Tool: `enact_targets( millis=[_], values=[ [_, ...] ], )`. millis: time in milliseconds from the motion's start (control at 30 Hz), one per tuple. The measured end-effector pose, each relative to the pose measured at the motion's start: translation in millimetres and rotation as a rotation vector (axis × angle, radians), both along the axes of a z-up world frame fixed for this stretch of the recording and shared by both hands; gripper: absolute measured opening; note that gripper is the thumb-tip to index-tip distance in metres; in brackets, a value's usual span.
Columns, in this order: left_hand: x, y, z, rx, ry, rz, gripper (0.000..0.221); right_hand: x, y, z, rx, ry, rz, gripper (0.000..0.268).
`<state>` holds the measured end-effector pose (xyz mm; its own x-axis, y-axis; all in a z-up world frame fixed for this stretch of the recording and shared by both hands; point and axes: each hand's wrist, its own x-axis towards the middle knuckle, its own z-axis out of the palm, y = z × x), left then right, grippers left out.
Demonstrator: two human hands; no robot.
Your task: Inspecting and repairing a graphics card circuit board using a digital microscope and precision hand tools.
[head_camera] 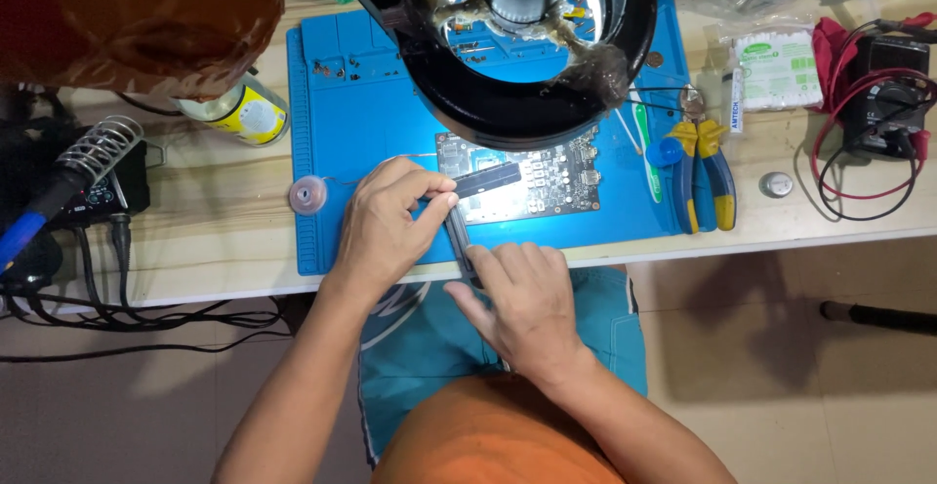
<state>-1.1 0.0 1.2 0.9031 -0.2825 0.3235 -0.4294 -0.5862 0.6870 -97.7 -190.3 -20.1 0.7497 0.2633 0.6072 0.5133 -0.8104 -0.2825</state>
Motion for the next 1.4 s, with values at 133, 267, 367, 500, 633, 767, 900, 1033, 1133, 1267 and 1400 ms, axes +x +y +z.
enact_targets(
  millis=[133,267,367,500,633,767,900,1033,1133,1267,1400],
  values=[
    [-2.5,3.1,-3.1,-0.048,-0.010,0.042,0.011,17.9,-20.3,-2.6,0.077,0.018,0.036,0.027],
    [-6.9,2.7,-10.5,-0.078,-0.043,0.073,0.012,57.2,-59.4,-19.1,-0.013,-0.079,-0.041,0.019],
    [-11.2,1.4,-18.0,-0.090,-0.073,0.089,0.015,79.6,-75.2,-16.5,-0.012,-0.067,-0.028,0.022],
    [-12.4,1.8,-29.7,-0.081,-0.086,0.121,0.017,92.8,-75.2,-18.4,-0.014,0.008,-0.055,0.024],
    [-12.5,2.1,-35.7,-0.095,-0.073,0.129,0.017,97.9,-74.6,-21.8,-0.001,0.026,-0.048,0.018],
    [-12.5,1.0,-35.2,-0.092,-0.069,0.132,0.018,100.3,-71.9,-22.3,0.011,0.033,-0.056,0.017],
    [-13.2,1.1,-32.4,-0.117,-0.058,0.132,0.018,101.5,-69.4,-23.2,0.026,0.069,-0.057,0.015],
    [-13.8,1.8,-28.7,-0.143,-0.028,0.136,0.018,101.8,-66.8,-24.2,0.059,0.090,-0.065,0.009],
    [-13.4,1.4,-30.7,-0.153,-0.031,0.138,0.019,103.8,-66.7,-26.1,0.089,0.122,-0.068,0.007],
    [-13.2,2.5,-29.4,-0.169,-0.036,0.125,0.019,104.9,-64.6,-16.4,0.110,0.138,-0.055,0.006],
    [-13.2,4.2,-30.4,-0.181,-0.032,0.119,0.020,105.6,-63.0,-12.6,0.143,0.100,-0.024,0.007]
  ],
)
